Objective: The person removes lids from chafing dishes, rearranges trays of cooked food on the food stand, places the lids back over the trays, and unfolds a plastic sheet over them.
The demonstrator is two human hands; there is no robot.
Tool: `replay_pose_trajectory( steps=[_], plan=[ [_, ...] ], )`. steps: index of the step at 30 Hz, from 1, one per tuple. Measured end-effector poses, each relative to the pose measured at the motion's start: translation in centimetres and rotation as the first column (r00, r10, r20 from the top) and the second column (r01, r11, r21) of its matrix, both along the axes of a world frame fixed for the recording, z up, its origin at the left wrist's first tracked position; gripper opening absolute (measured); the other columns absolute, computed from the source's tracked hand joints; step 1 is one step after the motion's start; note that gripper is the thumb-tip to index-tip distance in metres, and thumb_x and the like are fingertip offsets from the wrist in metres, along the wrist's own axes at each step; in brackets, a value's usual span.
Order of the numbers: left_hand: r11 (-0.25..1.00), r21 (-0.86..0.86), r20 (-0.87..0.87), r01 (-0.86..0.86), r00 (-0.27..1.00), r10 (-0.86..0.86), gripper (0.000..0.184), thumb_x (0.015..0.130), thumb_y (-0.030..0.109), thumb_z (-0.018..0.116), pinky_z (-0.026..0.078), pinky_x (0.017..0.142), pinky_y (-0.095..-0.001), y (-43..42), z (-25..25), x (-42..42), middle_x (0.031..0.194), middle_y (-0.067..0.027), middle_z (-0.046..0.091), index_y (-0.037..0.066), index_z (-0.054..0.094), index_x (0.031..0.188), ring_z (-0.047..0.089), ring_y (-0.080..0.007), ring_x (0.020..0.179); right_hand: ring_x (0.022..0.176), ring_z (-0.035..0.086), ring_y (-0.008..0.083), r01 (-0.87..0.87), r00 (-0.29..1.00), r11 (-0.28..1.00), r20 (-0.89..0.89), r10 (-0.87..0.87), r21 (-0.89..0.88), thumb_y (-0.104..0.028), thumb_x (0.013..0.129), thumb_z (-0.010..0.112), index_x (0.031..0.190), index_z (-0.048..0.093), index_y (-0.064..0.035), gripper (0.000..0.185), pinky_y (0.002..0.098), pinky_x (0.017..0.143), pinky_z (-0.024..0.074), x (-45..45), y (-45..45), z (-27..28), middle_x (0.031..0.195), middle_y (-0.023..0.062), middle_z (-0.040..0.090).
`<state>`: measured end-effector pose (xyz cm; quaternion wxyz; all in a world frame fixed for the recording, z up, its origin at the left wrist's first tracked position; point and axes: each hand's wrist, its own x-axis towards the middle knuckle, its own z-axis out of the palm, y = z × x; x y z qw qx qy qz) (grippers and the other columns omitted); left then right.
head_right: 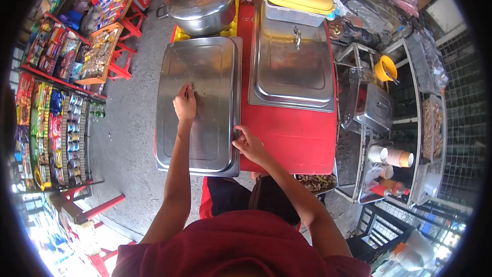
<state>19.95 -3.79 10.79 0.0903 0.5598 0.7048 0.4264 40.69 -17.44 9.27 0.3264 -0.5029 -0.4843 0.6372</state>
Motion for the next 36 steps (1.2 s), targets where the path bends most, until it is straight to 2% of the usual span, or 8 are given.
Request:
replay_pose_trajectory(
  steps=[6, 8, 14, 16, 19, 20, 26, 36],
  plan=[
    [0.974, -0.199, -0.179, 0.112, 0.973, -0.149, 0.02, 0.086, 0.023, 0.048, 0.049, 0.057, -0.0344, 1.0, 0.4, -1.6, 0.07, -0.0118, 0.063, 0.012, 0.061, 0.095, 0.062, -0.029, 0.063, 0.064, 0.055, 0.0107, 0.063, 0.99, 0.998, 0.127, -0.061, -0.011, -0.016, 0.085, 0.055, 0.12, 0.043, -0.0075, 0.039, 0.0245, 0.058, 0.0469, -0.9, -0.9, -0.3, 0.078, 0.0053, 0.056],
    [0.813, -0.447, 0.434, 0.372, 0.885, -0.166, 0.02, 0.086, 0.019, 0.052, 0.046, 0.054, -0.0256, 1.3, 2.2, -2.7, 0.066, -0.0052, 0.059, 0.004, 0.059, 0.098, 0.058, -0.0135, 0.06, 0.067, 0.057, 0.0129, 0.097, 0.985, 0.995, 0.148, -0.092, -0.025, -0.016, 0.083, 0.056, 0.117, 0.045, -0.0043, 0.037, 0.0252, 0.06, 0.0474, -1.2, -1.6, -0.7, 0.086, 0.0075, 0.06],
    [0.798, 0.036, 0.885, 0.601, 0.351, -0.304, 0.023, 0.082, 0.009, 0.059, 0.046, 0.057, -0.0249, 1.0, -1.4, -6.1, 0.072, -0.0075, 0.059, -0.001, 0.055, 0.102, 0.057, -0.0117, 0.063, 0.068, 0.058, 0.0127, 0.529, 0.844, 0.848, 0.122, -0.522, -0.034, -0.015, 0.083, 0.057, 0.11, 0.053, -0.0026, 0.03, 0.0265, 0.059, 0.0474, -6.3, -7.6, 0.8, 0.079, 0.007, 0.06],
    [0.831, -0.04, 0.568, 0.554, 0.697, -0.437, 0.025, 0.081, 0.007, 0.058, 0.047, 0.061, -0.0274, -0.6, -0.7, -6.5, 0.087, -0.0101, 0.056, 0.0, 0.054, 0.105, 0.056, -0.0161, 0.074, 0.066, 0.058, 0.0116, 0.649, 0.752, 0.761, 0.143, -0.643, 0.006, -0.013, 0.082, 0.055, 0.105, 0.057, -0.0018, 0.026, 0.0264, 0.057, 0.0469, -8.4, -10.8, 3.0, 0.077, 0.0064, 0.061],
    [0.768, 0.325, -0.273, 0.551, 0.833, -0.482, 0.025, 0.08, 0.005, 0.057, 0.047, 0.064, -0.029, -4.5, 3.6, -4.4, 0.102, -0.0129, 0.05, 0.001, 0.054, 0.105, 0.054, -0.0203, 0.087, 0.064, 0.058, 0.0116, 0.734, 0.672, 0.678, 0.11, -0.732, 0.029, -0.013, 0.082, 0.054, 0.104, 0.058, -0.0019, 0.025, 0.0258, 0.056, 0.046, -10.7, -16.0, 4.5, 0.077, 0.0062, 0.061],
    [0.722, 0.325, -0.263, 0.61, 0.792, -0.551, 0.025, 0.08, 0.005, 0.057, 0.047, 0.064, -0.029, -5.6, 4.1, -3.4, 0.102, -0.0129, 0.05, 0.001, 0.054, 0.105, 0.054, -0.0203, 0.087, 0.064, 0.057, 0.0113, 0.756, 0.64, 0.652, 0.143, -0.755, 0.056, -0.014, 0.082, 0.055, 0.103, 0.058, -0.002, 0.025, 0.0255, 0.056, 0.0455, -11.3, -17.6, 5.3, 0.075, 0.0059, 0.06],
    [-0.074, 0.152, 0.404, 0.986, -0.13, -0.905, 0.018, 0.083, -0.004, 0.047, 0.046, 0.069, -0.0245, -12.9, 3.9, 1.3, 0.104, -0.0099, 0.05, 0.0, 0.057, 0.098, 0.056, -0.0162, 0.083, 0.067, 0.055, 0.0104, 0.926, 0.358, 0.37, 0.141, -0.923, 0.073, -0.017, 0.084, 0.054, 0.105, 0.058, -0.0033, 0.026, 0.0255, 0.06, 0.0458, -14.7, -25.2, 8.7, 0.077, 0.004, 0.059],
    [-0.717, -0.118, 0.288, 0.687, -0.668, -0.686, 0.014, 0.083, 0.004, 0.051, 0.045, 0.062, -0.0312, -28.5, 6.8, -1.3, 0.083, -0.0118, 0.059, 0.0, 0.059, 0.094, 0.059, -0.0235, 0.07, 0.07, 0.055, 0.0101, 0.999, -0.047, -0.046, 0.119, -0.992, 0.018, -0.021, 0.087, 0.052, 0.107, 0.057, -0.0029, 0.027, 0.025, 0.064, 0.046, -24.8, -37.7, 9.0, 0.082, 0.0038, 0.059]
  ],
)
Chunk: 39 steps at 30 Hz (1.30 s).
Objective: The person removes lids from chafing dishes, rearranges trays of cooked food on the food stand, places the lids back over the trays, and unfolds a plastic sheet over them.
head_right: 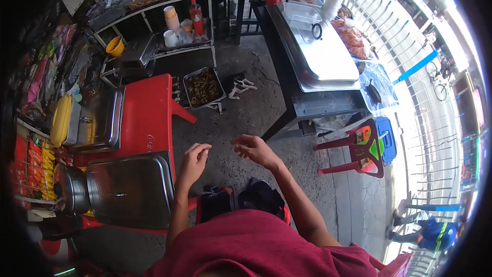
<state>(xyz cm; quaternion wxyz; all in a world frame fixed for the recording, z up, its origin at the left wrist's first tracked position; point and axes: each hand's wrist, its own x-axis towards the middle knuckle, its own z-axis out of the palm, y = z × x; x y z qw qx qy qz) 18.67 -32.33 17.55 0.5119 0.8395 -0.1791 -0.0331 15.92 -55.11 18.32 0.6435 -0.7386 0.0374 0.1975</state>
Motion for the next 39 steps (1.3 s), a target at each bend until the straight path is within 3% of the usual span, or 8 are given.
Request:
replay_pose_trajectory(
  steps=[5, 9, 12, 15, 18, 27, 34, 39],
  plan=[
    [0.975, 0.152, -0.082, 0.161, 0.985, -0.15, 0.016, 0.085, 0.008, 0.049, 0.047, 0.065, -0.0344, -2.7, 0.5, -2.5, 0.088, -0.0135, 0.059, 0.001, 0.06, 0.095, 0.059, -0.0286, 0.075, 0.066, 0.053, 0.0099, 0.078, 0.993, 0.992, -0.092, -0.069, 0.099, -0.026, 0.09, 0.048, 0.088, 0.057, -0.0014, 0.026, 0.0245, 0.062, 0.0446, -3.7, -2.9, -1.7, 0.073, 0.0027, 0.057],
    [0.991, 0.13, -0.06, 0.031, 0.998, -0.024, 0.016, 0.084, 0.007, 0.05, 0.047, 0.064, -0.0328, -2.7, -0.5, -4.1, 0.088, -0.013, 0.059, 0.001, 0.06, 0.095, 0.06, -0.0269, 0.074, 0.064, 0.053, 0.0092, -0.013, 0.996, 0.99, -0.09, 0.026, 0.141, -0.029, 0.092, 0.046, 0.081, 0.054, -0.0017, 0.031, 0.0244, 0.06, 0.0441, -3.8, -3.5, -2.5, 0.069, 0.0023, 0.055],
    [0.995, 0.099, -0.11, -0.028, 0.993, 0.039, 0.016, 0.085, 0.007, 0.052, 0.044, 0.059, -0.025, -2.4, -0.1, -5.0, 0.084, -0.0085, 0.06, 0.0, 0.061, 0.096, 0.057, -0.0128, 0.067, 0.064, 0.052, 0.0087, -0.083, 0.993, 0.994, -0.078, 0.088, 0.064, -0.03, 0.092, 0.046, 0.082, 0.053, -0.0016, 0.031, 0.0242, 0.059, 0.0441, -2.9, -4.0, -3.0, 0.068, 0.0029, 0.055],
    [0.996, 0.023, -0.245, -0.091, 0.965, 0.094, 0.015, 0.085, 0.006, 0.051, 0.045, 0.061, -0.0252, -1.8, -0.3, -5.2, 0.082, -0.0092, 0.06, 0.001, 0.06, 0.096, 0.058, -0.0144, 0.069, 0.063, 0.052, 0.009, -0.064, 0.994, 0.998, -0.089, 0.066, 0.022, -0.028, 0.091, 0.048, 0.084, 0.054, -0.0003, 0.029, 0.0244, 0.059, 0.0442, -0.9, -4.1, -2.4, 0.068, 0.0035, 0.055],
    [0.991, 0.004, -0.254, -0.132, 0.959, 0.129, 0.016, 0.085, 0.006, 0.051, 0.045, 0.06, -0.0248, -0.9, -0.8, -4.0, 0.082, -0.0085, 0.06, 0.0, 0.061, 0.096, 0.058, -0.0132, 0.069, 0.061, 0.053, 0.0098, 0.087, 0.99, 0.989, 0.096, -0.099, 0.121, -0.026, 0.089, 0.051, 0.081, 0.056, 0.0018, 0.029, 0.0253, 0.058, 0.0445, 1.4, -4.0, -2.5, 0.064, 0.0034, 0.054],
    [0.978, -0.043, -0.356, -0.205, 0.918, 0.177, 0.018, 0.087, 0.01, 0.051, 0.046, 0.065, -0.0247, 3.3, -4.2, 6.5, 0.086, -0.0087, 0.062, 0.001, 0.06, 0.1, 0.06, -0.0133, 0.073, 0.058, 0.054, 0.0108, 0.018, 1.0, 0.994, 0.017, -0.017, -0.105, -0.026, 0.088, 0.052, 0.078, 0.058, 0.0028, 0.031, 0.0253, 0.055, 0.0447, 11.1, -3.8, -2.3, 0.063, 0.0054, 0.057],
    [0.938, -0.172, -0.31, -0.301, 0.921, 0.238, 0.02, 0.087, 0.01, 0.05, 0.046, 0.072, -0.0256, 2.9, -6.4, 15.8, 0.092, -0.0096, 0.063, 0.0, 0.059, 0.102, 0.06, -0.0151, 0.082, 0.062, 0.053, 0.0096, -0.036, 0.999, 0.999, 0.01, 0.036, 0.03, -0.024, 0.088, 0.051, 0.09, 0.058, 0.001, 0.026, 0.0229, 0.056, 0.0431, 19.8, -1.9, -5.3, 0.071, 0.0033, 0.057],
    [0.867, -0.197, -0.631, -0.458, 0.736, 0.246, 0.022, 0.086, 0.007, 0.049, 0.043, 0.072, -0.0198, 0.0, -13.2, 23.3, 0.094, -0.0042, 0.06, 0.003, 0.058, 0.106, 0.055, -0.0084, 0.085, 0.067, 0.055, 0.0093, -0.104, 0.98, 0.993, -0.164, 0.113, 0.059, -0.017, 0.09, 0.045, 0.098, 0.059, 0.0003, 0.024, 0.0236, 0.062, 0.0447, 31.8, -2.8, -13.0, 0.073, 0.0034, 0.058]
  ],
)
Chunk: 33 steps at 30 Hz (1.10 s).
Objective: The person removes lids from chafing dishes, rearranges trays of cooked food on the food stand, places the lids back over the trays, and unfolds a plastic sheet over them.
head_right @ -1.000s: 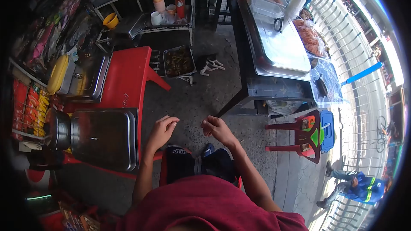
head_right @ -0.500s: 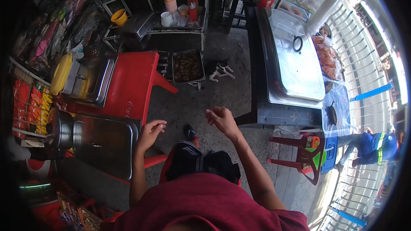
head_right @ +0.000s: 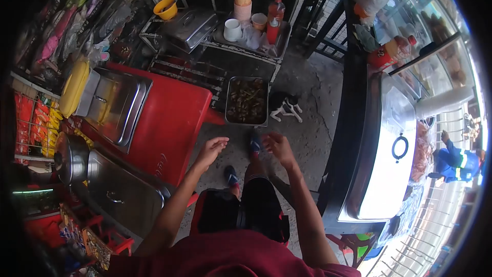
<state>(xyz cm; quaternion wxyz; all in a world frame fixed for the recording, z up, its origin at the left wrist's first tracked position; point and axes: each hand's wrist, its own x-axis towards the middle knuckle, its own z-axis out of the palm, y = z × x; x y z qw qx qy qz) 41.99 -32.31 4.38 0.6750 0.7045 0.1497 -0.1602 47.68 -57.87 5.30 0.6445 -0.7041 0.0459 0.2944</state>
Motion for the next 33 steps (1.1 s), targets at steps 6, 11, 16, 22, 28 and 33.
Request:
replay_pose_trajectory(
  steps=[6, 11, 16, 22, 28, 33],
  plan=[
    [0.888, -0.029, -0.499, -0.459, 0.776, 0.385, 0.027, 0.077, 0.003, 0.052, 0.046, 0.059, -0.0237, -1.0, -16.3, 7.0, 0.08, -0.0033, 0.06, 0.006, 0.059, 0.103, 0.056, -0.0114, 0.067, 0.075, 0.06, 0.0171, -0.263, 0.907, 0.927, 0.258, 0.331, -0.266, -0.005, 0.082, 0.045, 0.101, 0.058, 0.002, 0.025, 0.0295, 0.066, 0.0469, 16.2, 1.3, -15.4, 0.082, 0.0101, 0.063],
    [0.992, 0.114, -0.439, 0.058, 0.898, -0.002, 0.025, 0.076, 0.006, 0.052, 0.047, 0.058, -0.0281, -2.7, -37.2, 7.2, 0.077, -0.0013, 0.058, 0.006, 0.057, 0.101, 0.056, -0.0155, 0.064, 0.088, 0.059, 0.0311, -0.315, 0.628, 0.619, 0.332, 0.704, -0.719, -0.008, 0.074, 0.051, 0.095, 0.062, -0.0009, 0.024, 0.039, 0.077, 0.0459, 32.2, 6.7, -26.4, 0.094, 0.0157, 0.062],
    [0.695, -0.072, -0.81, -0.715, 0.449, 0.378, 0.013, 0.081, 0.016, 0.053, 0.044, 0.067, -0.0321, -8.8, -35.4, 13.1, 0.087, -0.0003, 0.056, 0.013, 0.055, 0.094, 0.055, -0.0147, 0.081, 0.1, 0.054, 0.0337, -0.218, 0.593, 0.491, 0.285, 0.753, -0.844, -0.013, 0.076, 0.05, 0.106, 0.058, -0.0051, 0.032, 0.0435, 0.085, 0.0438, 39.9, 10.8, -34.6, 0.108, 0.0186, 0.057],
    [0.346, -0.072, -0.724, -0.935, 0.288, 0.627, 0.013, 0.091, 0.01, 0.043, 0.049, 0.071, -0.0364, -10.5, -37.5, 13.4, 0.09, -0.0049, 0.051, 0.009, 0.041, 0.103, 0.054, -0.0175, 0.08, 0.092, 0.055, 0.0363, -0.427, 0.713, 0.581, 0.136, 0.687, -0.693, -0.005, 0.076, 0.052, 0.11, 0.057, -0.0072, 0.035, 0.042, 0.079, 0.0439, 41.0, 12.3, -37.1, 0.096, 0.0174, 0.056],
    [0.322, 0.036, -0.619, -0.946, 0.231, 0.75, 0.01, 0.092, 0.01, 0.042, 0.051, 0.064, -0.0335, -9.9, -37.0, 13.4, 0.089, -0.008, 0.049, 0.008, 0.037, 0.1, 0.053, -0.0166, 0.073, 0.086, 0.054, 0.037, -0.321, 0.683, 0.693, 0.349, 0.642, -0.646, 0.003, 0.068, 0.053, 0.096, 0.062, -0.0062, 0.031, 0.0408, 0.073, 0.0435, 40.2, 9.6, -38.6, 0.087, 0.0175, 0.056],
    [0.498, 0.088, -0.606, -0.863, 0.35, 0.715, 0.009, 0.092, 0.011, 0.041, 0.053, 0.067, -0.0361, -9.0, -34.6, 10.5, 0.093, -0.0049, 0.049, 0.009, 0.039, 0.1, 0.052, -0.0151, 0.072, 0.08, 0.053, 0.0374, -0.186, 0.711, 0.821, 0.502, 0.492, -0.54, 0.003, 0.069, 0.052, 0.092, 0.062, -0.0034, 0.026, 0.0405, 0.069, 0.0418, 36.5, 7.1, -36.1, 0.08, 0.0177, 0.054]
  ],
)
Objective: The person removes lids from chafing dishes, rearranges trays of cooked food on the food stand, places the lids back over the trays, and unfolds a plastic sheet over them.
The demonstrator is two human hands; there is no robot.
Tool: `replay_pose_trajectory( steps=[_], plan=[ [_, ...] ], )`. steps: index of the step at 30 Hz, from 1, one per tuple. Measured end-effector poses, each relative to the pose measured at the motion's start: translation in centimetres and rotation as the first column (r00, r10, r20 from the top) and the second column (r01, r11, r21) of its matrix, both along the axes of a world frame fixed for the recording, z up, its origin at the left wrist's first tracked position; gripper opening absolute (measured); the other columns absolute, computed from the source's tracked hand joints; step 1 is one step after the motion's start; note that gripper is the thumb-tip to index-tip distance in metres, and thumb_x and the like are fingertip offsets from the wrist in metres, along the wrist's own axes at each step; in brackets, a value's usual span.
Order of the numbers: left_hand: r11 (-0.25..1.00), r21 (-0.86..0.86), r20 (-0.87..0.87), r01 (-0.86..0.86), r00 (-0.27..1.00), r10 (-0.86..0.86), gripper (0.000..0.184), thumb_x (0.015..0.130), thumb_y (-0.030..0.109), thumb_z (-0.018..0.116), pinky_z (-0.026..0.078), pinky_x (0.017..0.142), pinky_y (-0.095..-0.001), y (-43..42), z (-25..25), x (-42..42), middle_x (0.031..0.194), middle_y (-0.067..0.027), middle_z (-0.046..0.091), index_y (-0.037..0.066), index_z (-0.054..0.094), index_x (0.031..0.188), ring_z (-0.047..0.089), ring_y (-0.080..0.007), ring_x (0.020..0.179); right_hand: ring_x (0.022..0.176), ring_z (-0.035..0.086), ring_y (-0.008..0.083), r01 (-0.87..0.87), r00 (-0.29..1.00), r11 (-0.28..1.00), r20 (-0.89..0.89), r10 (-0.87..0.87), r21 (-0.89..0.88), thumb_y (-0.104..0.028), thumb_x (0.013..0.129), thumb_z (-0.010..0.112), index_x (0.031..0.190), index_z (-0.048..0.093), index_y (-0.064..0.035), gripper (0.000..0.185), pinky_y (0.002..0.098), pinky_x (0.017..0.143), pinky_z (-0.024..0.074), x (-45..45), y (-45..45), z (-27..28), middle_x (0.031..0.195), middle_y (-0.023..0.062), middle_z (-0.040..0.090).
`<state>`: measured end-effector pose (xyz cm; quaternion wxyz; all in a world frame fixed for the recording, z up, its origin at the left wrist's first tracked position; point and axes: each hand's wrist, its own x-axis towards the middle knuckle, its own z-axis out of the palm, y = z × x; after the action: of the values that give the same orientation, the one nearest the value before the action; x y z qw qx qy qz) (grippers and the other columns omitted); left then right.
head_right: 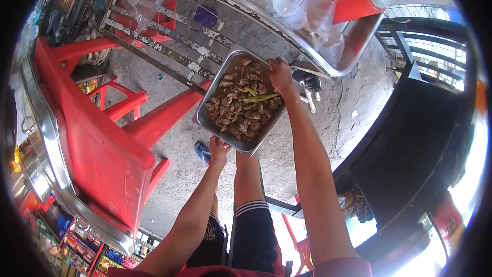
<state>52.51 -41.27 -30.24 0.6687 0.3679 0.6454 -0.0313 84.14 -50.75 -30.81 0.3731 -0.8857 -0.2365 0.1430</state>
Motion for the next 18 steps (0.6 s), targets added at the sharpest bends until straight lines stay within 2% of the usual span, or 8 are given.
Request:
replay_pose_trajectory(
  steps=[2, 6, 7, 8, 11, 12, 14, 18],
  plan=[
    [0.999, 0.027, 0.038, 0.018, 0.999, -0.02, 0.009, 0.092, 0.011, 0.041, 0.052, 0.068, -0.0364, -0.5, 0.7, -2.0, 0.093, -0.0048, 0.049, 0.009, 0.039, 0.101, 0.052, -0.0148, 0.073, 0.08, 0.052, 0.0376, 0.089, 0.996, 0.994, -0.03, -0.088, 0.057, 0.003, 0.073, 0.052, 0.092, 0.061, -0.0021, 0.022, 0.0409, 0.069, 0.0417, -1.6, -0.8, 2.1, 0.08, 0.0181, 0.054],
    [0.996, 0.035, 0.07, 0.083, 0.994, -0.085, 0.009, 0.092, 0.008, 0.038, 0.052, 0.073, -0.0373, -0.2, 6.1, -3.8, 0.092, -0.005, 0.048, 0.008, 0.038, 0.101, 0.052, -0.014, 0.075, 0.081, 0.053, 0.0379, 0.115, 0.992, 0.993, 0.044, -0.117, 0.039, 0.002, 0.074, 0.052, 0.093, 0.061, -0.0015, 0.021, 0.0407, 0.07, 0.042, -4.5, -2.9, 6.9, 0.084, 0.0184, 0.055],
    [0.992, 0.033, 0.07, 0.122, 0.99, -0.124, 0.009, 0.092, 0.007, 0.037, 0.052, 0.074, -0.0373, -0.4, 7.4, -4.4, 0.092, -0.0052, 0.047, 0.007, 0.038, 0.101, 0.052, -0.0139, 0.076, 0.082, 0.053, 0.0381, 0.137, 0.991, 0.99, -0.015, -0.137, 0.016, 0.001, 0.075, 0.052, 0.095, 0.06, -0.0012, 0.022, 0.0406, 0.071, 0.0422, -5.0, -3.5, 9.0, 0.086, 0.0188, 0.055],
    [0.991, 0.047, 0.063, 0.126, 0.99, -0.129, 0.009, 0.092, 0.005, 0.037, 0.053, 0.074, -0.0363, -0.6, 9.2, -4.7, 0.092, -0.0059, 0.048, 0.005, 0.038, 0.101, 0.053, -0.0139, 0.077, 0.084, 0.053, 0.0383, 0.155, 0.985, 0.988, -0.07, -0.155, -0.008, 0.001, 0.075, 0.051, 0.096, 0.06, -0.001, 0.023, 0.0406, 0.072, 0.0424, -5.6, -4.1, 11.0, 0.089, 0.0192, 0.056],
    [0.985, 0.027, 0.124, 0.168, 0.978, -0.17, 0.008, 0.092, 0.005, 0.037, 0.054, 0.073, -0.0357, -1.0, 14.2, -5.4, 0.092, -0.0065, 0.048, 0.004, 0.039, 0.1, 0.055, -0.0141, 0.078, 0.086, 0.053, 0.0376, 0.149, 0.989, 0.986, -0.013, -0.15, -0.074, 0.002, 0.076, 0.05, 0.099, 0.06, -0.0006, 0.025, 0.0387, 0.075, 0.0428, -6.7, -6.2, 15.2, 0.093, 0.0195, 0.056],
    [0.983, 0.074, 0.138, 0.171, 0.974, -0.18, 0.008, 0.091, 0.004, 0.037, 0.055, 0.073, -0.0352, -1.2, 15.9, -5.7, 0.091, -0.007, 0.049, 0.003, 0.04, 0.099, 0.056, -0.0142, 0.078, 0.086, 0.053, 0.0376, 0.138, 0.99, 0.988, -0.005, -0.138, -0.063, 0.002, 0.076, 0.05, 0.099, 0.06, -0.0006, 0.025, 0.0387, 0.075, 0.0428, -7.0, -6.6, 17.0, 0.093, 0.0195, 0.056],
    [0.978, 0.079, 0.153, 0.193, 0.967, -0.203, 0.008, 0.091, 0.004, 0.037, 0.055, 0.072, -0.035, -1.5, 19.9, -5.9, 0.09, -0.0071, 0.05, 0.003, 0.04, 0.099, 0.056, -0.0142, 0.077, 0.087, 0.054, 0.0369, 0.174, 0.983, 0.983, -0.055, -0.178, -0.062, 0.003, 0.076, 0.049, 0.1, 0.059, 0.0, 0.026, 0.0361, 0.076, 0.043, -7.6, -7.4, 21.6, 0.094, 0.0193, 0.056],
    [0.956, 0.101, 0.205, 0.275, 0.934, -0.291, 0.008, 0.091, 0.005, 0.041, 0.055, 0.068, -0.033, -2.1, 26.4, -5.3, 0.089, -0.0075, 0.051, 0.003, 0.041, 0.099, 0.057, -0.015, 0.077, 0.082, 0.057, 0.0276, 0.226, 0.974, 0.973, -0.023, -0.227, -0.047, 0.005, 0.076, 0.049, 0.099, 0.059, 0.0048, 0.025, 0.0304, 0.077, 0.0421, -7.5, -8.9, 28.7, 0.089, 0.0159, 0.059]
  ],
)
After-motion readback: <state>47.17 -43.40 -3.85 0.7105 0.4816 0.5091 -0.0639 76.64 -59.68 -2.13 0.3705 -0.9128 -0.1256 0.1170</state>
